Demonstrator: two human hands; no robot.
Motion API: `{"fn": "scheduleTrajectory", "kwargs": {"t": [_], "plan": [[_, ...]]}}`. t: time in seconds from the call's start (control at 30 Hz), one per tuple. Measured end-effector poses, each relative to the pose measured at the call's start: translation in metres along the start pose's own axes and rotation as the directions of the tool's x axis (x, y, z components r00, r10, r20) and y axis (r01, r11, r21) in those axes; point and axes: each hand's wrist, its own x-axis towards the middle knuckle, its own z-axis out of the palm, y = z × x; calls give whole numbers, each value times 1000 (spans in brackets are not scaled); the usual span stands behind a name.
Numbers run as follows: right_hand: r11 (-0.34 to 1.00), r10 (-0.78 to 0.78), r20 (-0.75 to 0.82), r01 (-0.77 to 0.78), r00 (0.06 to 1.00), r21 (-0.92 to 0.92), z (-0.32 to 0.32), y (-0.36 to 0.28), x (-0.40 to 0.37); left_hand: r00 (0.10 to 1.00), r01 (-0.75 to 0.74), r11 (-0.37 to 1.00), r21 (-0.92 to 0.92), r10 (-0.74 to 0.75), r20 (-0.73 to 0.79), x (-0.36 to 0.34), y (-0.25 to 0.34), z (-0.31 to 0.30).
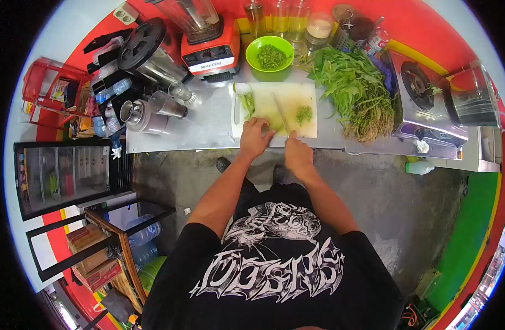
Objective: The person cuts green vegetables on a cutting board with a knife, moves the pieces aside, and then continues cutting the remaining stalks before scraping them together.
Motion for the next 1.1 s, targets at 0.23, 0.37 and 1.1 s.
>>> {"fn": "scheduleTrajectory", "kwargs": {"t": [0.23, 0.37, 1.1], "plan": [[1000, -14, -46, 14, 999, 9, -3, -8, 23, 984, 58, 998, 25, -61, 169, 19, -10, -3], [999, -43, 35, 43, 998, -13, -24, -11, 22, 939, 149, 987, 58, -160, 304, 32, -12, -6], [994, 48, 75, -55, 996, 91, 1, -10, 14, 899, 201, 975, -93, -146, 413, 39, -24, -12]]}}
